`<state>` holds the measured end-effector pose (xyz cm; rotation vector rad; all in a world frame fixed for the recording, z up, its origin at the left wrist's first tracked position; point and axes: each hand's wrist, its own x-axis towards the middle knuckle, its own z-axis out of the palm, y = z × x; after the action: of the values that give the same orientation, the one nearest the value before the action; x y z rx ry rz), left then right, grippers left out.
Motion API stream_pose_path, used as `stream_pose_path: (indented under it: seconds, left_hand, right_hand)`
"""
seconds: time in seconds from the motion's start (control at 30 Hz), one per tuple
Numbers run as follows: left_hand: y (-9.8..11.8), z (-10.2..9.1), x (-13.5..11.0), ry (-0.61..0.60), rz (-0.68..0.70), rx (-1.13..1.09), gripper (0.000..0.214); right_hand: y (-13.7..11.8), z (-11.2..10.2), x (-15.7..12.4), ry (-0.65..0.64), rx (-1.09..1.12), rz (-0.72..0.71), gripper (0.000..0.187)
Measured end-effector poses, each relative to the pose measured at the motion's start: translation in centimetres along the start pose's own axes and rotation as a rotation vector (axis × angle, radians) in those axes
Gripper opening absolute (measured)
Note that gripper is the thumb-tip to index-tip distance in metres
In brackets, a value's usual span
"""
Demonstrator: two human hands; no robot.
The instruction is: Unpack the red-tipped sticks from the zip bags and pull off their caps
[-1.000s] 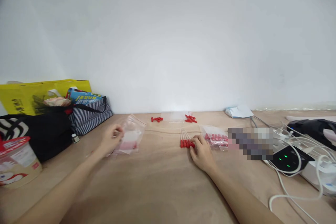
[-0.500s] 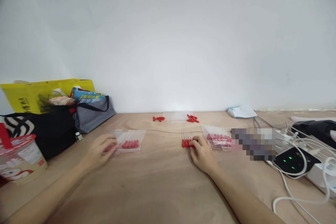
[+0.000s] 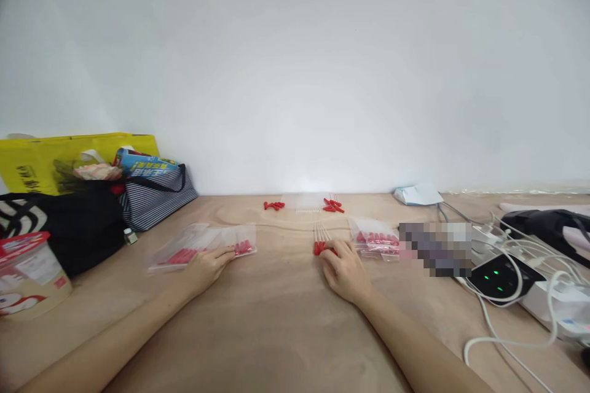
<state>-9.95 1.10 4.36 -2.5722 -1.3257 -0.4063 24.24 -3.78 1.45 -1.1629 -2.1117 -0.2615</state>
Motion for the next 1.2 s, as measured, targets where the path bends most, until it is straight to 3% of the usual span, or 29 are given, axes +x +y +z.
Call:
stream_pose_path:
  seconds: [0.2,0.37,0.6,0.8,1.2]
  left_hand:
    - [6.1,0.5,2.1,0.075,0.048,-0.253,0.027]
    - [8.6,0.8,3.2,0.093,0.124,-0.411,0.024]
    - [8.9,1.0,3.0,0.101,0.061,-0.596,0.018]
    - [8.8,1.1,2.9,0.113,0.047,-0.607,0.017]
    - [8.9,0.9,2.9,0.166,0.148,-0.589,0.019]
  right_hand:
    - [-2.7,0.5,0.6,-0.079,0.082,-0.012,0.012]
    - [-4.9,1.5,1.7,-0.096,0.117,-0.014,0.024]
    - [-4.9,2.6,3.0,-0.073,0.119,-0.041,0.015]
    - [-5.0,2.4,3.0,-0.105,0.074,-0.053,0.015]
    - [-4.9,2.7,3.2,-0.129,0.176,0.092,0.009]
